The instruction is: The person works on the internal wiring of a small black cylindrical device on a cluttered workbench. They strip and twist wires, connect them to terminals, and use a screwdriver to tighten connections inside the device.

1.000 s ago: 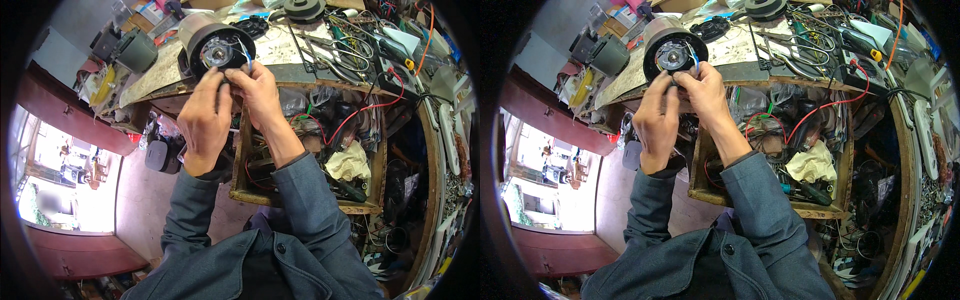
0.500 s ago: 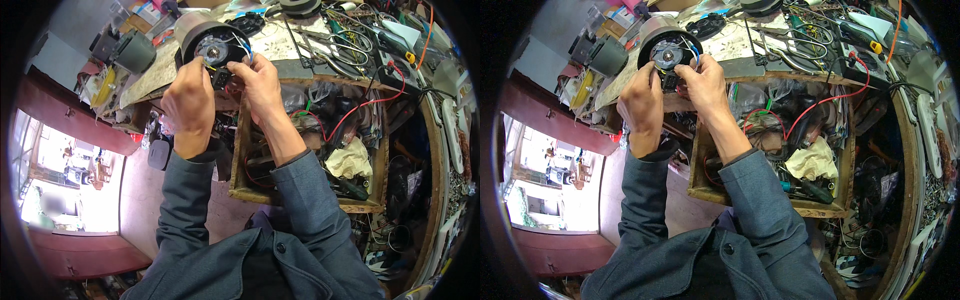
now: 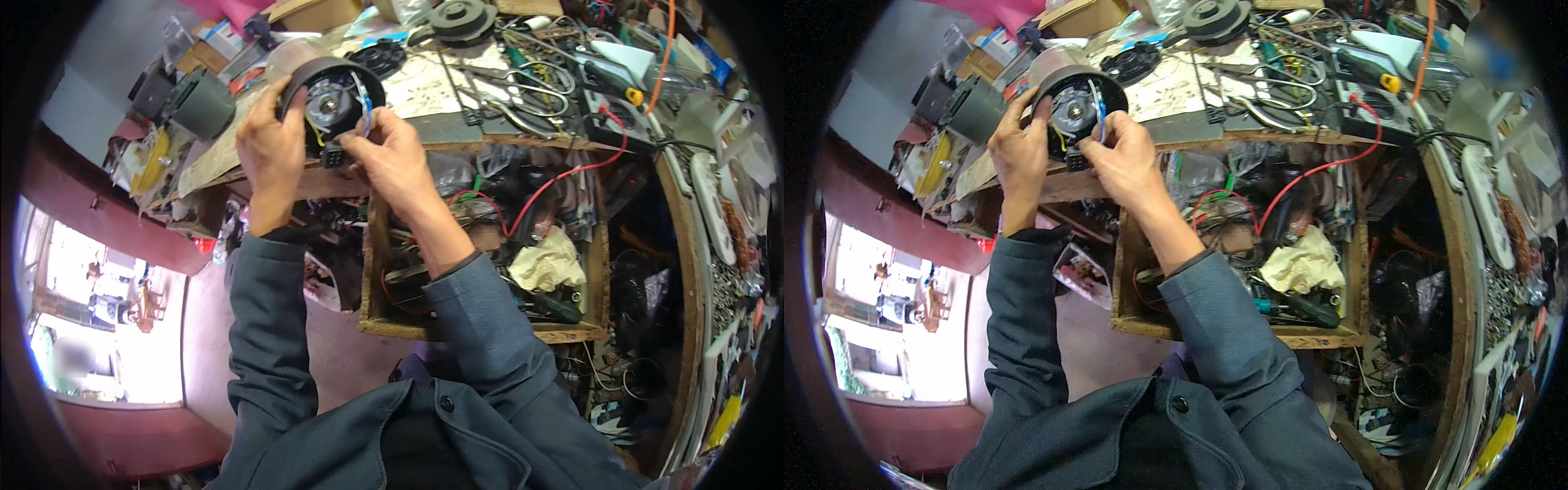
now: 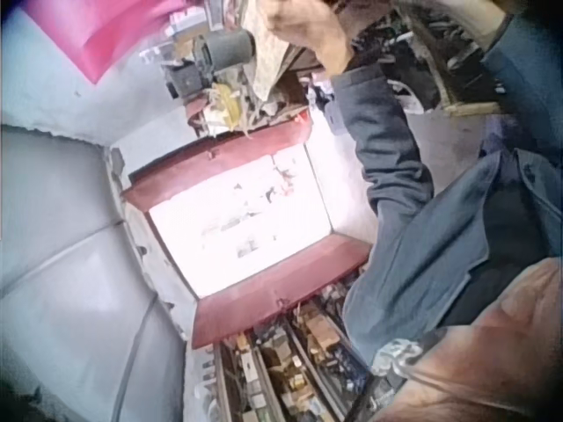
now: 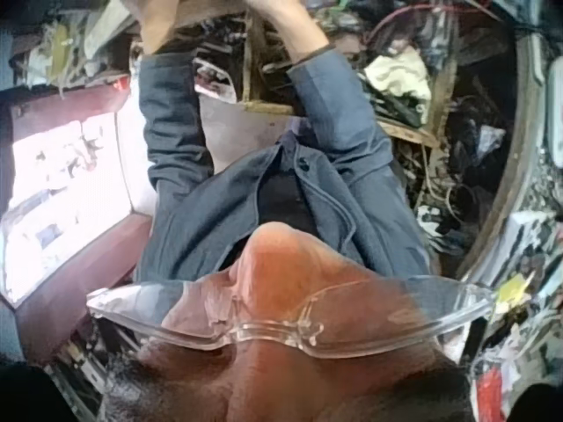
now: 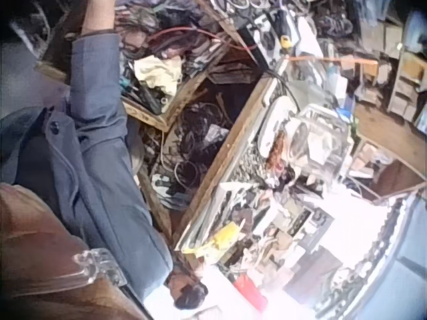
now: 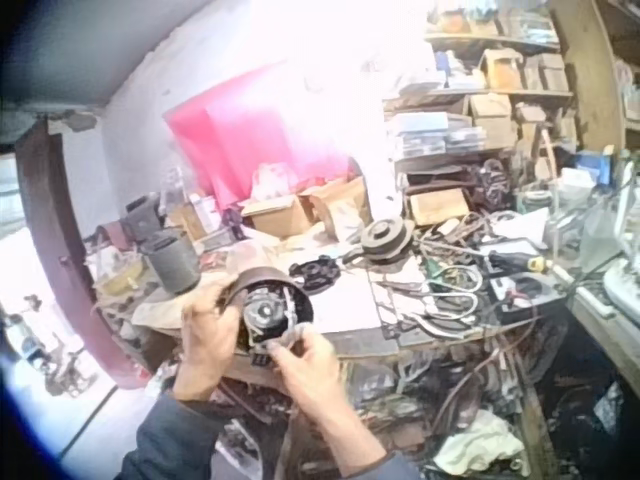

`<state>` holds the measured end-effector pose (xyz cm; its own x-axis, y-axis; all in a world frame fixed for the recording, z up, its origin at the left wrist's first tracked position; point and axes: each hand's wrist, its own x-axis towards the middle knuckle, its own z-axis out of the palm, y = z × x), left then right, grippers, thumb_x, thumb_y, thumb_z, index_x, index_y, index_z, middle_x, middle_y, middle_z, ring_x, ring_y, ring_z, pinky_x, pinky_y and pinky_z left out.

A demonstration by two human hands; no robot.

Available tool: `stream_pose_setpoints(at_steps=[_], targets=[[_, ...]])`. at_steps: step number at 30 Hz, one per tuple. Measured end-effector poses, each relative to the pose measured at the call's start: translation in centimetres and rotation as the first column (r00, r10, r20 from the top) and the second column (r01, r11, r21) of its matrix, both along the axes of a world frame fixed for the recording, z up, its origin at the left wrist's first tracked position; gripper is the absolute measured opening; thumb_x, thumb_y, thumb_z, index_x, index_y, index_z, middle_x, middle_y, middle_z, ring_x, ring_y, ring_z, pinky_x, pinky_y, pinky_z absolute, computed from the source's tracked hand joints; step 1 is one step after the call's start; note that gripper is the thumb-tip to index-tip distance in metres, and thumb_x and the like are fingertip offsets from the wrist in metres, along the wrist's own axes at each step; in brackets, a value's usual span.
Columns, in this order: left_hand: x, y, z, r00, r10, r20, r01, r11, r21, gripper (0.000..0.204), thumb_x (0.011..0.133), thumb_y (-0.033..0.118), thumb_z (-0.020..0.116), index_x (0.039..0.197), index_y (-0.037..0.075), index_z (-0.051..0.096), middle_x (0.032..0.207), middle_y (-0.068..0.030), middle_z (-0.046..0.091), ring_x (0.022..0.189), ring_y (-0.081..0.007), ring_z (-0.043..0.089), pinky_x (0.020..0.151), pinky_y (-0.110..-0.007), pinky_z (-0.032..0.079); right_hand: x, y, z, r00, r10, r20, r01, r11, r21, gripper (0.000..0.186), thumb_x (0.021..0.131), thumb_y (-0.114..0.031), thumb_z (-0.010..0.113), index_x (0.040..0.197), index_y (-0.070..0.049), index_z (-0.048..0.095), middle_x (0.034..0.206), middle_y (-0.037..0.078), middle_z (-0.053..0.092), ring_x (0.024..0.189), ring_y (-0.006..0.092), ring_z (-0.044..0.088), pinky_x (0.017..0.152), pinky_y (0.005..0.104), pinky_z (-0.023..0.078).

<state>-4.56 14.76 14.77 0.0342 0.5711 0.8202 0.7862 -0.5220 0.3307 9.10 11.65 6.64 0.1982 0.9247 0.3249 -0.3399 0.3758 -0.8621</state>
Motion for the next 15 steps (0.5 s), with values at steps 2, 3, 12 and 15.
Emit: stream_pose_setpoints(at_steps=[2, 3, 12, 15], targets=[[-0.5, 0.2, -0.1, 0.999, -0.032, -0.002, 0.032, 0.999, -0.012, 0.029, 0.090, 0.022, 0.074, 0.113, 0.004, 0.073, 0.108, -0.0215, 0.073, 0.096, -0.0392, 0.071, 0.082, -0.042, 0.054, 0.3, -0.8, 0.9, 0.999, 0.029, -0.024, -0.029, 0.999, -0.027, 0.015, 0.082, -0.006, 0.073, 0.083, -0.002, 0.059, 0.070, 0.001, 0.060, 0.063, 0.0095, 0.056, 0.057, 0.0284, 0.048], [-0.5, 0.3, -0.2, 0.999, -0.032, -0.014, 0.032, 0.999, -0.005, 0.030, 0.090, 0.021, 0.074, 0.114, 0.004, 0.073, 0.107, -0.0215, 0.073, 0.095, -0.0396, 0.071, 0.082, -0.043, 0.054, 0.3, -0.4, 0.5, 1.000, 0.011, -0.012, -0.011, 1.000, -0.008, 0.013, 0.081, -0.005, 0.072, 0.084, -0.002, 0.059, 0.071, 0.001, 0.061, 0.064, 0.0096, 0.057, 0.057, 0.0281, 0.048], [-1.6, -0.5, 0.3, 0.950, 0.098, -0.295, -0.106, 0.994, -0.014, 0.039, 0.089, 0.021, 0.072, 0.125, 0.007, 0.066, 0.105, -0.0204, 0.073, 0.092, -0.0399, 0.071, 0.079, -0.048, 0.057, 3.2, -2.6, 2.6, 0.856, -0.353, 0.377, 0.338, 0.935, 0.108, 0.015, 0.085, -0.010, 0.066, 0.095, 0.001, 0.068, 0.084, 0.014, 0.073, 0.076, 0.0188, 0.070, 0.072, 0.0344, 0.056], [-1.9, -0.6, 0.8, 0.951, 0.057, -0.305, -0.060, 0.998, -0.002, 0.039, 0.090, 0.023, 0.071, 0.125, 0.008, 0.067, 0.106, -0.0193, 0.073, 0.091, -0.0393, 0.072, 0.078, -0.048, 0.057, 7.7, -2.6, 4.0, 0.389, -0.672, 0.630, 0.625, 0.695, 0.355, 0.014, 0.088, -0.013, 0.066, 0.096, -0.002, 0.069, 0.092, 0.021, 0.073, 0.086, 0.0378, 0.071, 0.078, 0.0461, 0.056]])
